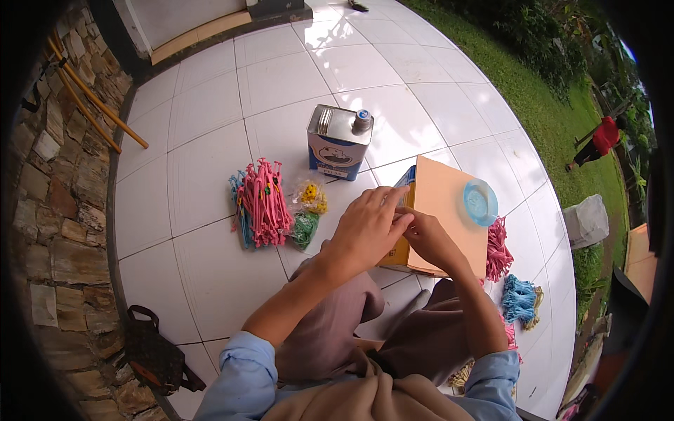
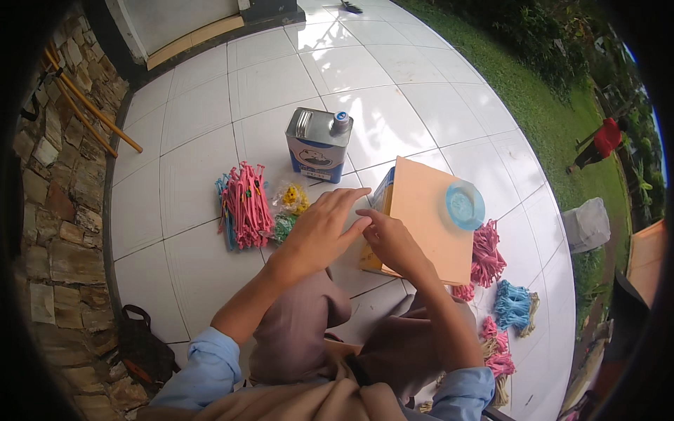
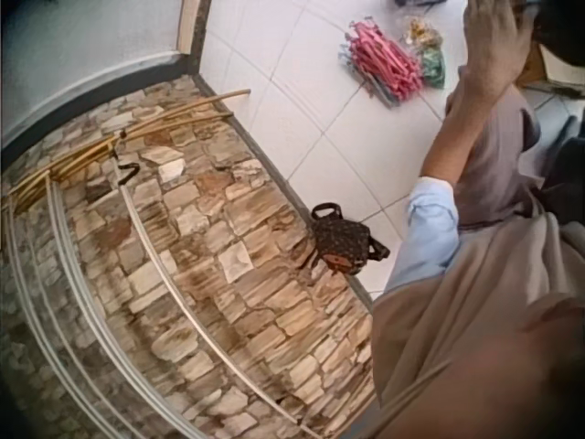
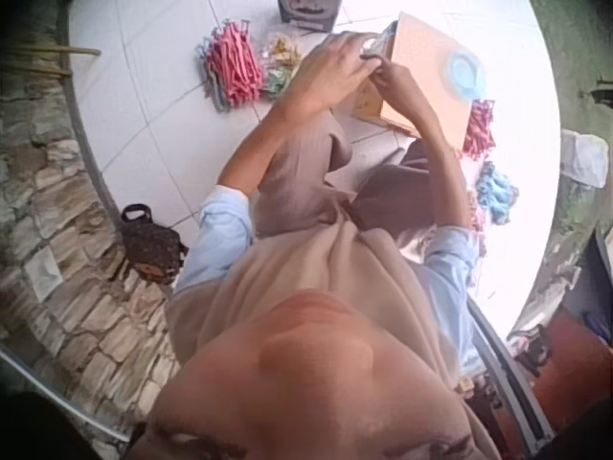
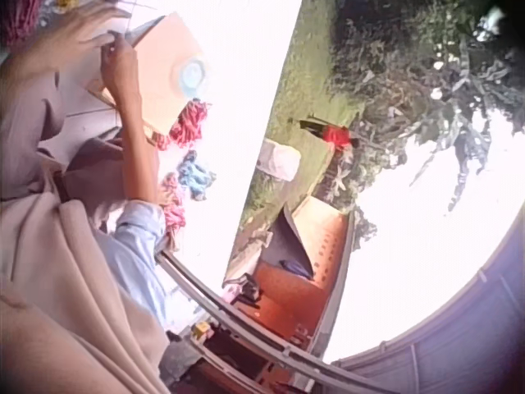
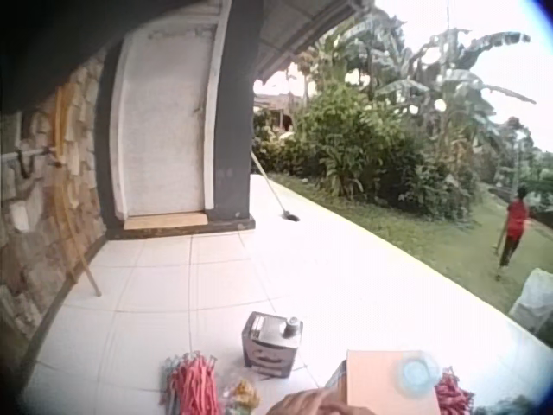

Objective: The person sits on a chair and assembles pink plastic strips by attaching small green and yellow plastic pieces to their ends. They repeatedly dip the strips into a bowl of water and place the finished items on a cardboard box.

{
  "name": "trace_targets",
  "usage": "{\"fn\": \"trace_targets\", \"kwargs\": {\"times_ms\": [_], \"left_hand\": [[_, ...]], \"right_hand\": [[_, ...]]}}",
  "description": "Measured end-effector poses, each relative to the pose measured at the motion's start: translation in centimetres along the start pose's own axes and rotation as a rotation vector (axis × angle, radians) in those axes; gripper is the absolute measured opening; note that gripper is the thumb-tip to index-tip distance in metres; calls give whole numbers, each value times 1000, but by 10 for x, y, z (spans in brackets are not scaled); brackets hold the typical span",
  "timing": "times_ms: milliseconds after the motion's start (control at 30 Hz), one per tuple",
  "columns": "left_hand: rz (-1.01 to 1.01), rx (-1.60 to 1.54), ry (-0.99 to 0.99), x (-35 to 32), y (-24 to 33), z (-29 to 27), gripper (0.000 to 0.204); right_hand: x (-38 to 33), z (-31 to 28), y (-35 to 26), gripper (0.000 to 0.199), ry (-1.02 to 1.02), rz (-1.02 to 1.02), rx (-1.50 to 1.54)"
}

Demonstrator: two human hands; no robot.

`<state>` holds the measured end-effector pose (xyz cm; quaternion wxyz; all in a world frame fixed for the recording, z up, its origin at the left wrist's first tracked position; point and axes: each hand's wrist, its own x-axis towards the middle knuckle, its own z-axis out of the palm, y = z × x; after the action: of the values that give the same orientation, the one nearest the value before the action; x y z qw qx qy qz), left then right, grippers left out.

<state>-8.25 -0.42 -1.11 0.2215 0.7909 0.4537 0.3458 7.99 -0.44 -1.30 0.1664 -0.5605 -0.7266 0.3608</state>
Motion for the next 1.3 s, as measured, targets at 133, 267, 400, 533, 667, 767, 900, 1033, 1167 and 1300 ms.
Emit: {"fn": "trace_targets", "kwargs": {"times_ms": [133,267,400,533,667,767,900,1033,1167,1300], "left_hand": [[-29,300,-470,-3,58,24,35],[133,384,-515,-18,40,65,28],[76,258,-741,-17,35,77,19],[-36,20,-850,17,32,97,15],[-90,-299,-332,53,29,124,15],[-528,-461,-222,52,33,138,18],[-945,-254,-320,-7,39,102,16],[-576,-307,-804,64,116,4,18],[-506,-444,-895,101,127,-36,21],[-383,-116,-1286,123,87,-44,24]], "right_hand": [[-55,-15,22,27,178,12,-428],[-87,-16,16,35,130,5,-748],[-95,-20,19,37,55,-126,-678],[-83,-32,42,39,80,-32,-446],[-33,-39,72,42,440,-240,-67],[-33,10,81,39,616,17,379],[-83,-40,4,30,672,477,505],[-167,-115,-2,24,454,532,318],[-277,-202,-36,24,789,835,741],[-417,-124,-109,20,2279,892,941]]}}
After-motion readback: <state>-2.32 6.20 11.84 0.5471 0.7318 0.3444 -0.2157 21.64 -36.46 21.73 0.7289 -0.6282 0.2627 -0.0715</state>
